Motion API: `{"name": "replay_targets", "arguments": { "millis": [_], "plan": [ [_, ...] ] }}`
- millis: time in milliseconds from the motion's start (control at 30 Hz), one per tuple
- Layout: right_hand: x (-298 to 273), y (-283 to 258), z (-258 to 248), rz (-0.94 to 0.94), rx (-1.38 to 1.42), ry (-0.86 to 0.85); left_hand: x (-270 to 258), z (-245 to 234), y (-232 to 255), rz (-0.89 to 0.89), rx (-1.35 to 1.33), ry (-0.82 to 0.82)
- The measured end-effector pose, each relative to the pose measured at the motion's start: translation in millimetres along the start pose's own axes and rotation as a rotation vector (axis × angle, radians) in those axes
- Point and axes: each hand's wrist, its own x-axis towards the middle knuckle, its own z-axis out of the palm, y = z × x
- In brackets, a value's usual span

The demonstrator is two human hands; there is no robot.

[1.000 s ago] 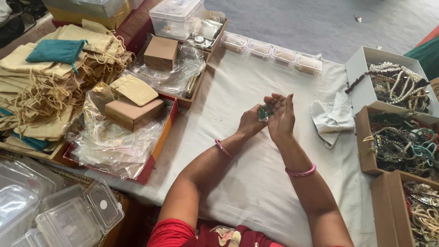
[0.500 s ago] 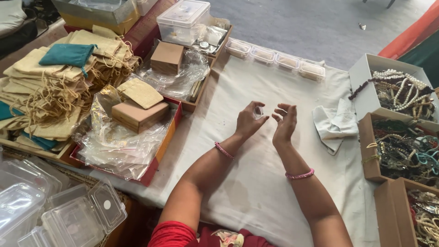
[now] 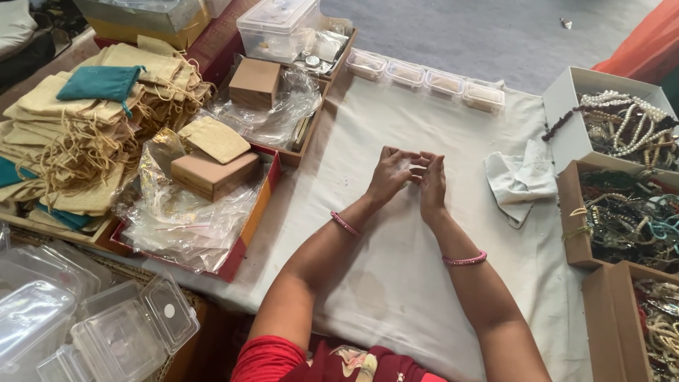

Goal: The person handles a dark beaded item, placing it into a small beige pouch and tying it closed. They then place the pouch into a clear plastic container and set it aside. Next, they pick up a green beaded necklace, wipe it with a white cloth, and place it into a teal pouch.

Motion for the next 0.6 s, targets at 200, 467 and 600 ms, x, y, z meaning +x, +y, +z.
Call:
{"name": "replay_targets", "arguments": {
  "millis": [200,467,600],
  "plan": [
    [11,23,-18,-0.041,-0.19,0.258,19,-35,16,-0.424,0.13,-0.052],
    [-15,-11,17,-0.293,-1.079,-0.032,14,-41,10,-0.339,0.457,-0.078],
    [-10,15,6,-0.297,-1.361,-0.052,9,-37,-1,-0.305,0.431,-0.013]
  ]
}}
